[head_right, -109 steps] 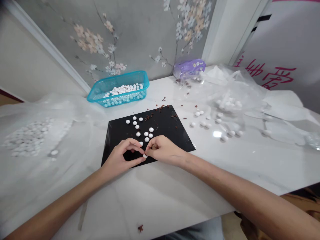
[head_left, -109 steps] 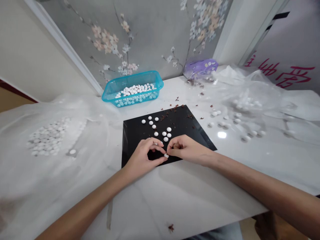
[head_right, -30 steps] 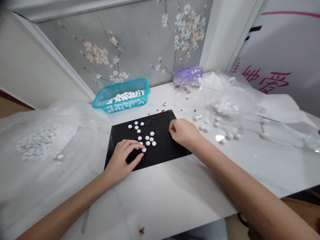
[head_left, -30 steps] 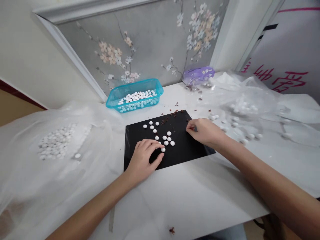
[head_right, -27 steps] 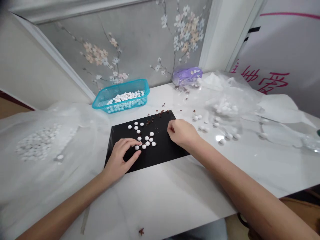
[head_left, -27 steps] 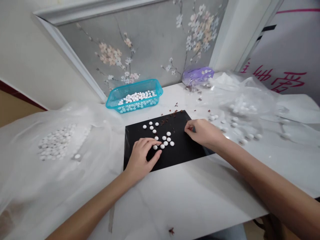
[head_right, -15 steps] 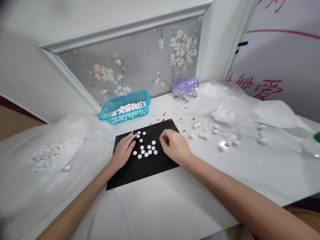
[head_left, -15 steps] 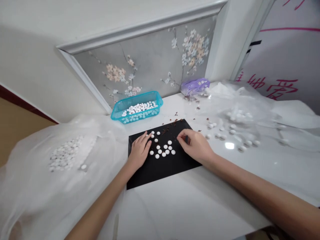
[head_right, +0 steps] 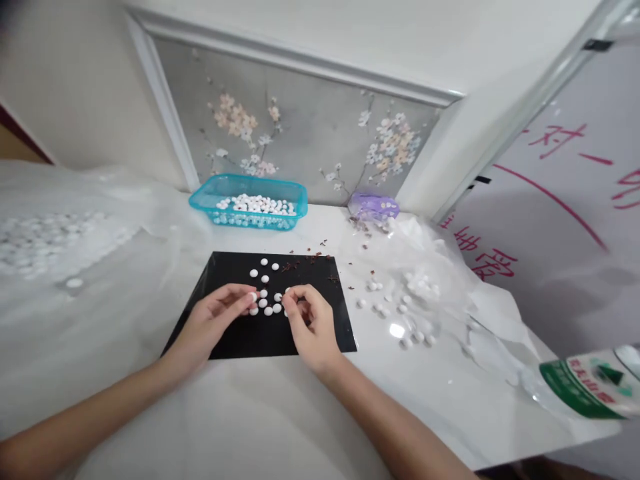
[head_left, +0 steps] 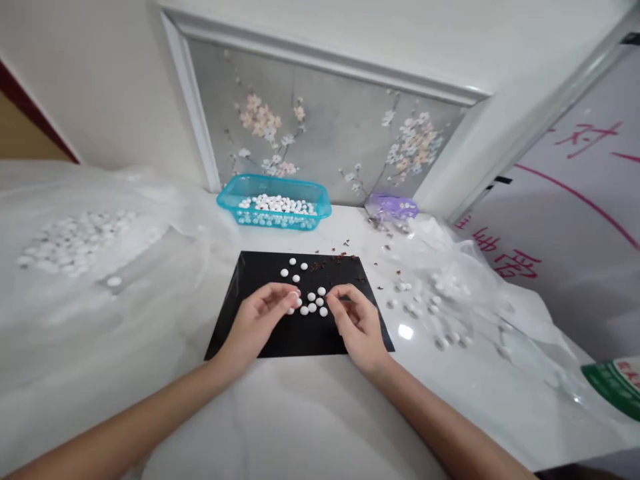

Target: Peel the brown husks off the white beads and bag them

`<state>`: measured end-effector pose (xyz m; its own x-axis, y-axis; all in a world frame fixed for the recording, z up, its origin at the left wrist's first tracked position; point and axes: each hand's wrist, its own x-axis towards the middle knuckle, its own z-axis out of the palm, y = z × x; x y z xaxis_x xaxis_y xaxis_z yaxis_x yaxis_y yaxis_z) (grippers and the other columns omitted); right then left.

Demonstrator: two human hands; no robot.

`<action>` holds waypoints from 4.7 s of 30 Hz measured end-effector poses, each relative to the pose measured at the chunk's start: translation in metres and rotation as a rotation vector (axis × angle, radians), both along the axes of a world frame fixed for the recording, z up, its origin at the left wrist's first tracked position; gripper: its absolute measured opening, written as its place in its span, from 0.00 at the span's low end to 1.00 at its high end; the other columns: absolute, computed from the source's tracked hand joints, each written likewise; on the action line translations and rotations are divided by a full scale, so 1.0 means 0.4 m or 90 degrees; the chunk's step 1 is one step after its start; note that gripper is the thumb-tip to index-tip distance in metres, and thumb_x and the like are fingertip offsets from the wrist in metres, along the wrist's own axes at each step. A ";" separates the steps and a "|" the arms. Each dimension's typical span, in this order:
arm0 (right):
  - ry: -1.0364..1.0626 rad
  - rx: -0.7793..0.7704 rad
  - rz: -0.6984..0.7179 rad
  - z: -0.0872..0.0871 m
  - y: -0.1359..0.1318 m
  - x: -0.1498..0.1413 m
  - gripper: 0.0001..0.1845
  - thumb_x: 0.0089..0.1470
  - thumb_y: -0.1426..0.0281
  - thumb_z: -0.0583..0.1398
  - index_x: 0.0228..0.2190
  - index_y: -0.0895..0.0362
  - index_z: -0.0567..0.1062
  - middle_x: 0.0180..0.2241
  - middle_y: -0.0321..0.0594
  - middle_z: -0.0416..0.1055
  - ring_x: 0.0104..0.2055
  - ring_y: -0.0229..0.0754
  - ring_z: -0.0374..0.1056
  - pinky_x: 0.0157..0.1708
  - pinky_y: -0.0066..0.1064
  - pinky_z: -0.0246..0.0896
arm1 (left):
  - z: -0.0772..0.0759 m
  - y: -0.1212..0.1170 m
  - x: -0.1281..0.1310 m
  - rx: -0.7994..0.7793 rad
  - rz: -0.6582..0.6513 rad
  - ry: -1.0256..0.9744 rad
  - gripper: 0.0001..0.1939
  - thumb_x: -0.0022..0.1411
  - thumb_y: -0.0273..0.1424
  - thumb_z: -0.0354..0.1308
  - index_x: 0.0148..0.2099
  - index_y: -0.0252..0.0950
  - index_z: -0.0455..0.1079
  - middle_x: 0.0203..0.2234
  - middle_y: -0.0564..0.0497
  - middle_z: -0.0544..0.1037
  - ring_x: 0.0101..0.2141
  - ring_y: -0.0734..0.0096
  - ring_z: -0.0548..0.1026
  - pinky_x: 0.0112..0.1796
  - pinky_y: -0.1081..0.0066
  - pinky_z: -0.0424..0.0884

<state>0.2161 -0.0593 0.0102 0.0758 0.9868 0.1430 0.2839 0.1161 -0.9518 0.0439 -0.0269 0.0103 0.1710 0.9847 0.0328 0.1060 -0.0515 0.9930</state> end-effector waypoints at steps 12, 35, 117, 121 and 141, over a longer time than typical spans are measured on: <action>0.108 -0.107 0.115 -0.014 -0.026 -0.017 0.13 0.56 0.58 0.53 0.29 0.55 0.63 0.19 0.28 0.51 0.18 0.30 0.45 0.17 0.25 0.42 | -0.020 -0.038 0.022 -0.089 -0.101 -0.107 0.08 0.54 0.33 0.61 0.37 0.36 0.72 0.35 0.50 0.77 0.41 0.68 0.75 0.47 0.66 0.70; 0.194 -0.133 0.152 -0.023 -0.015 -0.019 0.12 0.55 0.61 0.58 0.27 0.56 0.64 0.14 0.24 0.52 0.13 0.26 0.46 0.13 0.23 0.39 | -0.026 -0.033 0.006 -0.186 -0.091 -0.179 0.03 0.49 0.30 0.66 0.30 0.39 0.75 0.29 0.57 0.77 0.35 0.79 0.74 0.41 0.77 0.70; -0.622 0.147 -0.075 -0.090 0.201 0.164 0.23 0.57 0.65 0.50 0.53 0.57 0.66 0.56 0.49 0.61 0.56 0.55 0.56 0.53 0.55 0.51 | -0.002 0.228 -0.026 0.336 -0.155 0.595 0.19 0.61 0.33 0.42 0.49 0.38 0.69 0.47 0.48 0.73 0.49 0.61 0.69 0.47 0.64 0.65; -0.590 0.131 -0.054 -0.101 0.206 0.167 0.21 0.58 0.65 0.49 0.49 0.59 0.70 0.53 0.50 0.65 0.54 0.55 0.59 0.53 0.55 0.51 | 0.002 0.235 -0.025 0.316 -0.151 0.607 0.19 0.60 0.34 0.44 0.51 0.38 0.68 0.47 0.47 0.74 0.49 0.59 0.68 0.46 0.62 0.65; -0.431 0.304 -0.046 -0.101 0.193 0.188 0.12 0.52 0.76 0.50 0.34 0.56 0.71 0.35 0.45 0.72 0.38 0.44 0.69 0.39 0.37 0.65 | 0.006 0.238 0.013 0.338 -0.095 0.629 0.10 0.57 0.30 0.51 0.39 0.40 0.72 0.40 0.54 0.77 0.34 0.69 0.74 0.31 0.72 0.64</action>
